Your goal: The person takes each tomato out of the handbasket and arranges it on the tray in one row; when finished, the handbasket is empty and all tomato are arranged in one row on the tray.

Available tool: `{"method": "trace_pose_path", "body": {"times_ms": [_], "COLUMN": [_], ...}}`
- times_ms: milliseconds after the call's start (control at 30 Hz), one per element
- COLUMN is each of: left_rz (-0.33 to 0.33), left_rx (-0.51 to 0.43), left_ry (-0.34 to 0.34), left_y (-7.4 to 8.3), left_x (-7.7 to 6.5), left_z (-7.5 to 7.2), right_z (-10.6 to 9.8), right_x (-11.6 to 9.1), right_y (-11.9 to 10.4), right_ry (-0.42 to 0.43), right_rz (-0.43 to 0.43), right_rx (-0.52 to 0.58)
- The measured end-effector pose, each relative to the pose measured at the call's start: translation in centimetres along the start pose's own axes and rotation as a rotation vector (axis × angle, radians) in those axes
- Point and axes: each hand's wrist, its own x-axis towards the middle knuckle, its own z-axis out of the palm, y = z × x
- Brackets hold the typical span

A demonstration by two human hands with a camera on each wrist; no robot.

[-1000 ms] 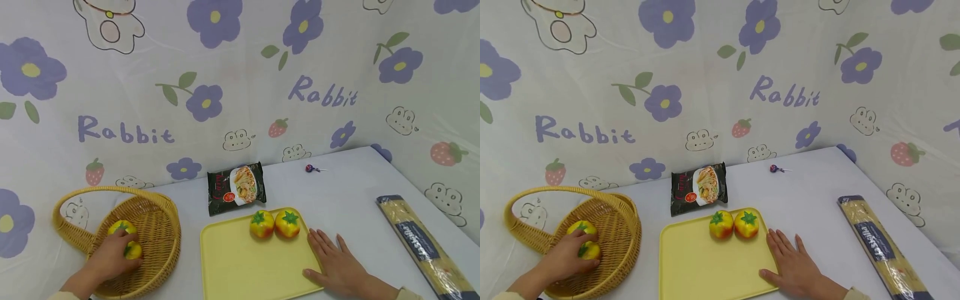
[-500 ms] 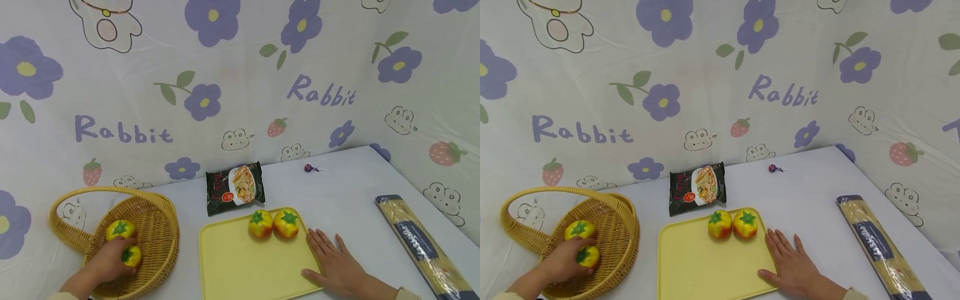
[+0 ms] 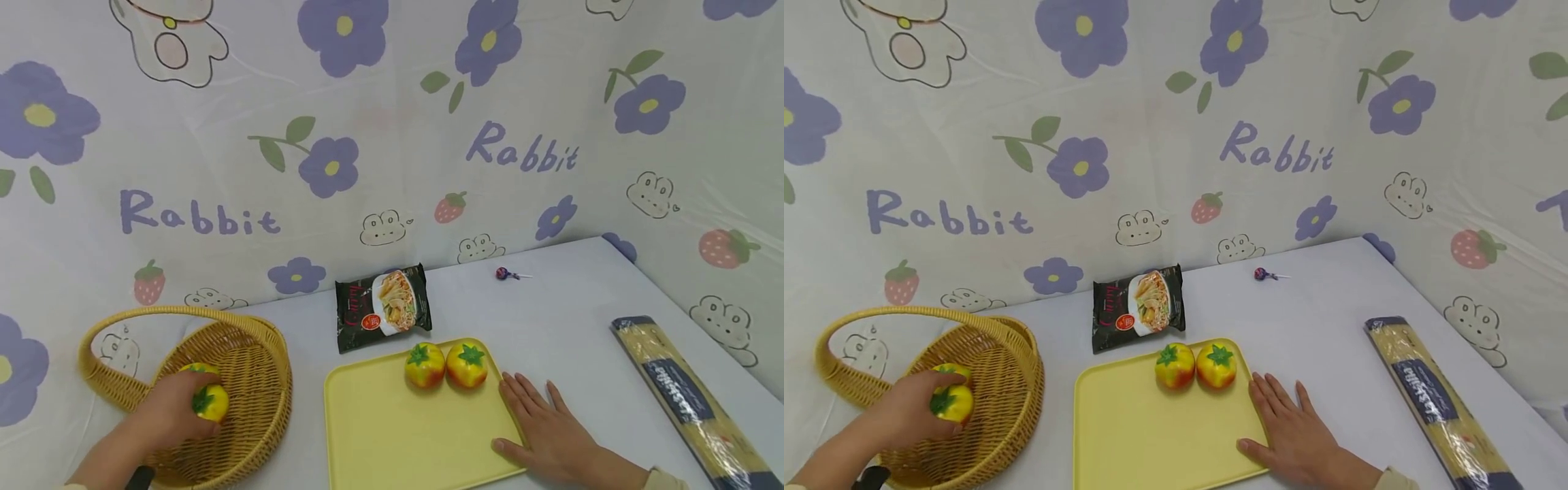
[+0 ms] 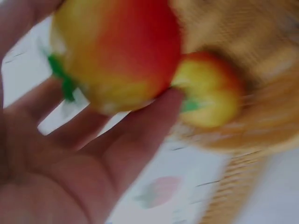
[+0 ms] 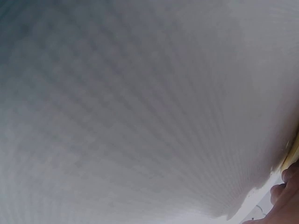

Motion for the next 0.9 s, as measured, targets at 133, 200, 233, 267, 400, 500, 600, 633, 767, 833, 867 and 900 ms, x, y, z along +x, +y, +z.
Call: {"method": "trace_pose_path", "body": {"times_ms": [133,200,233,267,400,500,600,633,767,833,867,900], "left_rz": [0.002,0.01,0.031,0.054,0.119,0.116,0.122,0.136,0.166,0.169,0.163,0.162], "left_rx": [-0.015,-0.029,-0.034,-0.036,-0.053,-0.079,-0.143,-0.159,-0.249,-0.285,-0.309,-0.335], "left_ry": [-0.09,-0.125,-0.138,-0.146,-0.122,-0.064,0.0,0.024,0.091,0.115,0.12,0.124], "left_y": [3.3,5.2,6.1,7.0,10.3,12.3,13.6,13.9,15.0,15.4,15.6,15.8], "left_x": [-1.3,-2.1,-2.4,-2.6,-3.0,-2.5,-1.4,-0.9,0.9,1.9,2.5,3.0], "left_z": [-1.7,-2.0,-2.1,-2.1,-1.8,-1.2,0.0,0.5,2.5,3.4,3.8,4.3], "right_z": [-0.3,-0.4,-0.4,-0.4,-0.3,0.0,0.2,0.2,0.2,0.1,0.0,0.0], "right_x": [0.0,0.0,0.0,0.0,0.0,0.1,0.1,0.1,0.2,0.2,0.1,0.1], "right_y": [-0.2,-0.2,-0.3,-0.3,-0.2,0.0,0.0,0.0,0.0,0.0,0.0,0.0], "right_ry": [-0.006,-0.012,-0.013,-0.014,-0.016,-0.005,-0.002,-0.003,-0.014,-0.016,-0.016,-0.014], "right_rz": [-0.004,-0.001,-0.001,0.0,0.007,0.001,0.002,0.002,0.0,-0.001,0.0,-0.001], "right_rx": [-0.003,-0.004,-0.005,-0.008,-0.019,-0.019,-0.026,-0.027,-0.019,-0.015,-0.016,-0.017]}}
